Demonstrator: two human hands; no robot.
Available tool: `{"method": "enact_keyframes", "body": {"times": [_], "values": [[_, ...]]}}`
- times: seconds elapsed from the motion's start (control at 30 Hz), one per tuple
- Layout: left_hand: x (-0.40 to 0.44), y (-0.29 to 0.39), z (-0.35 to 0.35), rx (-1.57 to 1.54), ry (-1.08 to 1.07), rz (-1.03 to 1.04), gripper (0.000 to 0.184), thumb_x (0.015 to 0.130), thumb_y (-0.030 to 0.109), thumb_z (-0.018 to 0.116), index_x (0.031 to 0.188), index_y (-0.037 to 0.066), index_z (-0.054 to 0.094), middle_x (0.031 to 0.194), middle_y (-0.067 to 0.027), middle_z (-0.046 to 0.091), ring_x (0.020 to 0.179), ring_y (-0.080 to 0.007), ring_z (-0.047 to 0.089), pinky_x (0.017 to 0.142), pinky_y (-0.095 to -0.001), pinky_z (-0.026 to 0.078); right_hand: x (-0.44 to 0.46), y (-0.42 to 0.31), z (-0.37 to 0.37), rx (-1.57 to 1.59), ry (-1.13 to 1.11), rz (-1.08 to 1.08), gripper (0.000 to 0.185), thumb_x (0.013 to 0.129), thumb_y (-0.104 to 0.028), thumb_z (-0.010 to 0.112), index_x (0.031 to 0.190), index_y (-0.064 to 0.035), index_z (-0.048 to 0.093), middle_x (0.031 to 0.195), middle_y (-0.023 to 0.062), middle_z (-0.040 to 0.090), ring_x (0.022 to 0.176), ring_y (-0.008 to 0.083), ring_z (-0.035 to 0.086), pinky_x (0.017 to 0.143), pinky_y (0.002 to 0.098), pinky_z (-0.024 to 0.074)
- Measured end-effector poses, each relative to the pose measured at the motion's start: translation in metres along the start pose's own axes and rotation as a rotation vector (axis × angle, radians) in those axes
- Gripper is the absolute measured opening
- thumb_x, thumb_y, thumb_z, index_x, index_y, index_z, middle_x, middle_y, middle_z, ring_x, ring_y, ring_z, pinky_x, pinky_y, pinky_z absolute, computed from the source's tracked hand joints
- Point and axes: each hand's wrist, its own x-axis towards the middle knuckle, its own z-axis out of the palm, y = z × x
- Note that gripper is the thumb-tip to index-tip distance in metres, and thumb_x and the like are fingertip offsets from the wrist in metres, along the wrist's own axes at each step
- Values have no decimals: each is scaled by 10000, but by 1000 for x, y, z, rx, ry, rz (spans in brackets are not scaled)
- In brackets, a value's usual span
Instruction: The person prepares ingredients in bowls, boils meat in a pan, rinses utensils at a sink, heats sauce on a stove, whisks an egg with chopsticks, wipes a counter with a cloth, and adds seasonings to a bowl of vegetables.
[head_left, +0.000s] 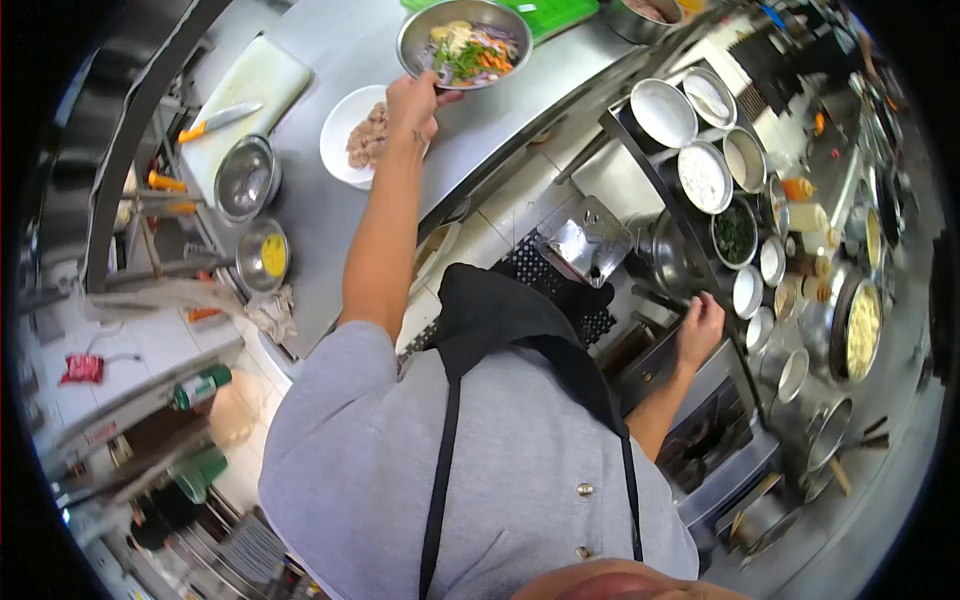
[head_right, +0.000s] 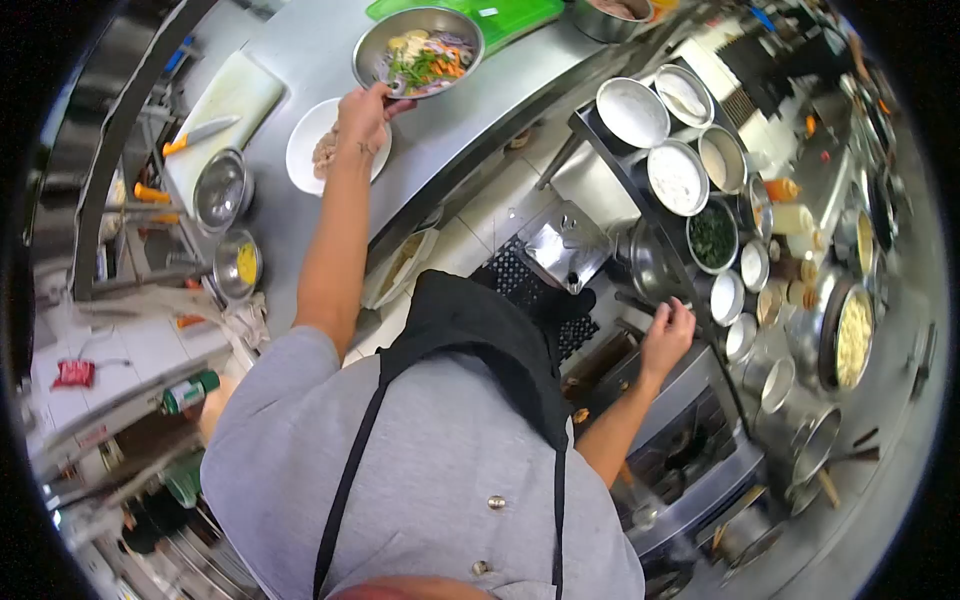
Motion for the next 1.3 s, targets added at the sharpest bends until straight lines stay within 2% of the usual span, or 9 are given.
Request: {"method": "enact_keyframes", "body": {"times": [0.37, 0.47, 0.6, 0.67, 0.73, 0.8, 0.9, 1.13, 1.3], "values": [[113, -35, 16, -166, -166, -126, 274, 898, 27, 564, 1049, -178, 463, 1058, -266, 572, 892, -374, 643, 719, -446, 630, -161, -29, -3, -82, -94, 272, 261, 888, -154, 612, 1101, -4, 631, 1064, 182, 613, 1019, 364, 576, 894, 424, 455], [52, -15, 24, -54, -180, -312, 370, 959, 209, 589, 1124, -100, 468, 1004, -191, 574, 1008, -365, 605, 905, -470, 552, -202, -26, 0, -68, -152, 376, 273, 890, -156, 610, 1118, -5, 622, 1024, 182, 625, 1008, 358, 589, 881, 425, 462], [-59, -68, -15, 104, -857, -461, 254, 998, 271, 504, 1044, 25, 544, 1054, -153, 645, 912, -270, 656, 794, -396, 546, -245, -34, 6, -62, -216, 243, 208, 914, -192, 583, 967, 0, 644, 911, 180, 623, 866, 380, 597, 783, 436, 480], [-149, -87, -26, 233, -813, -628, 193, 977, 228, 542, 963, 39, 578, 940, -110, 658, 839, -231, 670, 730, -354, 557, -262, -51, -1, -32, -250, 269, 276, 933, -235, 554, 817, 3, 634, 822, 190, 595, 816, 395, 572, 742, 457, 464], [-207, -121, -53, 438, -914, -766, 181, 972, 218, 548, 1016, 44, 571, 952, -113, 664, 824, -221, 679, 685, -319, 561, -295, -50, 7, -12, -93, 29, 241, 943, -213, 523, 1004, -21, 655, 938, 181, 636, 882, 373, 600, 806, 456, 490], [-251, -141, -77, 579, -1073, -890, 205, 972, 222, 549, 1039, 29, 560, 1001, -137, 663, 856, -231, 676, 688, -307, 557, -323, -77, -7, 27, -180, 376, 320, 938, -219, 522, 1226, -87, 567, 1009, 170, 637, 973, 364, 606, 849, 458, 495], [-290, -160, -100, 754, -1354, -970, 234, 980, 225, 540, 1057, 4, 549, 1037, -157, 652, 887, -258, 667, 723, -321, 545, -400, -91, -13, 8, -99, 513, 267, 910, -255, 562, 1107, -75, 580, 991, 183, 618, 975, 367, 605, 824, 467, 507], [-331, -166, -116, 935, -1436, -804, 315, 963, 291, 574, 1112, 16, 536, 1087, -167, 637, 966, -296, 635, 798, -375, 512, -588, -43, -27, 8, 514, 1280, 269, 856, -287, 601, 861, -21, 647, 845, 210, 660, 852, 397, 638, 747, 490, 517], [-371, -146, -140, 967, -1462, -797, 295, 979, 274, 549, 1105, 8, 532, 1102, -194, 624, 960, -308, 631, 792, -384, 516, -581, 54, 21, 1224, 806, 1563, 597, 817, -525, 678, 1029, 32, 644, 865, 110, 680, 963, 276, 641, 865, 512, 477]]}}
